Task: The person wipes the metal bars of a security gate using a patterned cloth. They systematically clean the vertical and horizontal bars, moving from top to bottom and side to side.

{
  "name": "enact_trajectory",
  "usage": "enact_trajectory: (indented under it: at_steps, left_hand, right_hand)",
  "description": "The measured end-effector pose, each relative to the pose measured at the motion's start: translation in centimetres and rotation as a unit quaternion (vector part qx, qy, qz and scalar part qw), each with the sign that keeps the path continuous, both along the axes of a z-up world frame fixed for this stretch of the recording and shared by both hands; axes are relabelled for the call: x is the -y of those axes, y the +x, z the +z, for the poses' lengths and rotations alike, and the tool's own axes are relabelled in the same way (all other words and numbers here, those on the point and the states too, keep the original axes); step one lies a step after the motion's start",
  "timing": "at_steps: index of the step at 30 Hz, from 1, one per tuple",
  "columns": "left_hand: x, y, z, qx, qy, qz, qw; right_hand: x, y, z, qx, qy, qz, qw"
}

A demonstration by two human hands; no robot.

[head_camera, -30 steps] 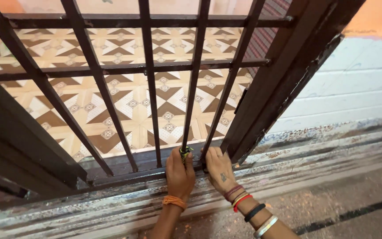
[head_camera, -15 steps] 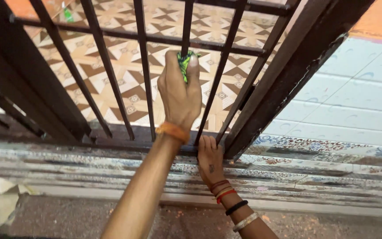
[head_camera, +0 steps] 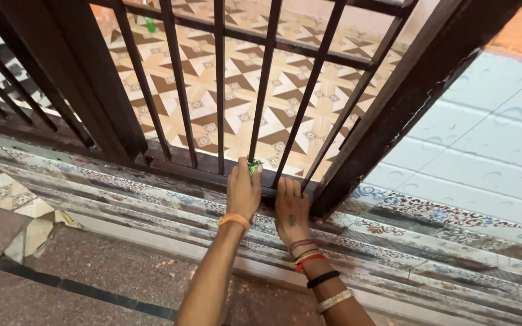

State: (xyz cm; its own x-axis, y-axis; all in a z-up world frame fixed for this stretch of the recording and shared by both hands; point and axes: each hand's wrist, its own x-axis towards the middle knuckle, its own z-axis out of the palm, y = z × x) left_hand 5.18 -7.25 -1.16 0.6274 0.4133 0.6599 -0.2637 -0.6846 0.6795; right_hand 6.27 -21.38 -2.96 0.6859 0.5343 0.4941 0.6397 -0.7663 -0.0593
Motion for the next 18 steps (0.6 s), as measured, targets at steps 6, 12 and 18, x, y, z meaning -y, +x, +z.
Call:
enact_trajectory:
  at_steps: [6, 12, 18]
  left_hand:
    - [0.8, -0.2, 4.0, -0.214, -0.207, -0.031, 0.954]
    - [1.6, 2.7, 14.1, 0.002, -0.174, -0.056, 0.983]
    - [0.0, 2.5, 17.7, 0.051, -0.138, -0.151, 0.978]
  right_hand:
    - [0.5, -0.1, 0.4, 0.004, 0.017, 0.043, 0.999]
    - [0.1, -0.3, 0.6, -0.038, 0.003, 0.013, 0.999]
    - [-1.1, -0.7, 0.9, -0.002, 0.029, -0.009, 1.000]
